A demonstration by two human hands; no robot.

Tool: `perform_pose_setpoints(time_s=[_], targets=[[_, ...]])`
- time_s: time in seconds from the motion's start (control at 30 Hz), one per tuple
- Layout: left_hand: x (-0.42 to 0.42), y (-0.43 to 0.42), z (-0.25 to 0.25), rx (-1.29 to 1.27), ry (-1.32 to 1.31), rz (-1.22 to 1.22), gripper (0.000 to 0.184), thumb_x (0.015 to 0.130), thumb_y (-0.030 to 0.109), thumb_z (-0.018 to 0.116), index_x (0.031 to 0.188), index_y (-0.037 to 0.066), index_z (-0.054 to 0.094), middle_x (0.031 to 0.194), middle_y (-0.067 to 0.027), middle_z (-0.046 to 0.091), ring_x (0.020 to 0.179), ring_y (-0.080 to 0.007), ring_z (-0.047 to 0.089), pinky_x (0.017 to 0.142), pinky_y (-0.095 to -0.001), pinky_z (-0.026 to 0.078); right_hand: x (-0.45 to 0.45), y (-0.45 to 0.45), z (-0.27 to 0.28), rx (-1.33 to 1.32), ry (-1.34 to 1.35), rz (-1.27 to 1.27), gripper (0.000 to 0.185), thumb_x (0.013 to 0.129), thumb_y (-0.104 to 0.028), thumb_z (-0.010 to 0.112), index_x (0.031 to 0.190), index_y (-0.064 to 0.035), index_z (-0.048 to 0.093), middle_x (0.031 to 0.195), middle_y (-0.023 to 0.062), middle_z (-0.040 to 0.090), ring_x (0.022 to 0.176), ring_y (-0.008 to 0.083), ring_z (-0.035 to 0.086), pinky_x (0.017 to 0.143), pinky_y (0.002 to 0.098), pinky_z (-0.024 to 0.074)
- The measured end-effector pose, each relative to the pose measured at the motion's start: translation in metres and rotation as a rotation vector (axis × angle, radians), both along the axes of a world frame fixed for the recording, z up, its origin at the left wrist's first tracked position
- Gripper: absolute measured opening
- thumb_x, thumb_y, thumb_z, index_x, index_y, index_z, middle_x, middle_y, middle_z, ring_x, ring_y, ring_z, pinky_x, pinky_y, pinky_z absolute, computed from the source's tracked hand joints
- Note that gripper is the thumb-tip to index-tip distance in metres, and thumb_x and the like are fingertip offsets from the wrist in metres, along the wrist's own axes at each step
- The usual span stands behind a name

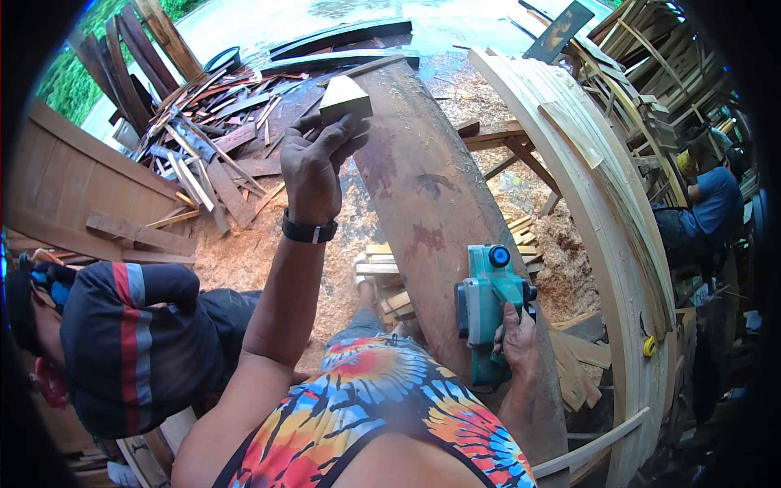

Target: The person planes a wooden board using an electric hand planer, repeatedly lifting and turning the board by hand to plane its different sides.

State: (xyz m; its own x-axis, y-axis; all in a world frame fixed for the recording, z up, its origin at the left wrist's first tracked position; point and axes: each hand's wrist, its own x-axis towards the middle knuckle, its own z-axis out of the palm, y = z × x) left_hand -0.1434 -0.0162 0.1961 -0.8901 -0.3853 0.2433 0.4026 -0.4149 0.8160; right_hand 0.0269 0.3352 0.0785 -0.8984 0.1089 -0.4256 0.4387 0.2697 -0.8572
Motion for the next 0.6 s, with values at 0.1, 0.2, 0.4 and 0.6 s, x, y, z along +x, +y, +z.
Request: perform_pose_setpoints(time_s=[0.1,0.2,0.4,0.6], targets=[[-0.0004,0.0007,-0.0012,0.017,0.001,0.002,0.041,0.091,-0.002,0.066,0.121,-0.01,0.039,0.112,-0.0269,0.064,0.095,-0.0332,0.073,0.08,-0.0369,0.066,-0.0006,0.0007,-0.0005,0.001,0.004,0.005,0.062,0.1,-0.061,0.05,0.107,-0.0004,0.06,0.057,0.0024,0.054,0.044,0.0117,0.053,0.044,0.0281,0.0443],[-0.0009,0.0002,-0.0021,0.002,0.009,-0.016,0.046,0.091,0.0,0.067,0.124,-0.01,0.036,0.108,-0.028,0.068,0.097,-0.0352,0.073,0.085,-0.0399,0.064,-0.0003,0.0,-0.0004,0.003,0.012,0.003,0.063,0.099,-0.062,0.05,0.106,-0.0004,0.06,0.058,0.0026,0.055,0.045,0.012,0.054,0.044,0.0284,0.0446],[-0.0003,0.0024,-0.0007,-0.014,0.001,-0.005,0.048,0.091,0.0,0.065,0.125,-0.012,0.033,0.108,-0.0292,0.067,0.097,-0.0362,0.073,0.086,-0.0411,0.064,-0.0012,-0.0008,0.0015,0.017,0.014,0.004,0.064,0.098,-0.064,0.05,0.104,-0.001,0.06,0.058,0.0028,0.055,0.045,0.0121,0.055,0.043,0.028,0.0447],[-0.0017,0.0022,0.0013,-0.029,-0.007,0.0,0.049,0.091,-0.001,0.065,0.126,-0.012,0.034,0.108,-0.0291,0.067,0.096,-0.0362,0.073,0.086,-0.0408,0.064,-0.0014,-0.0006,0.0016,0.002,0.019,-0.001,0.065,0.098,-0.065,0.05,0.102,-0.0006,0.06,0.058,0.0028,0.055,0.045,0.0122,0.055,0.044,0.028,0.0448]])
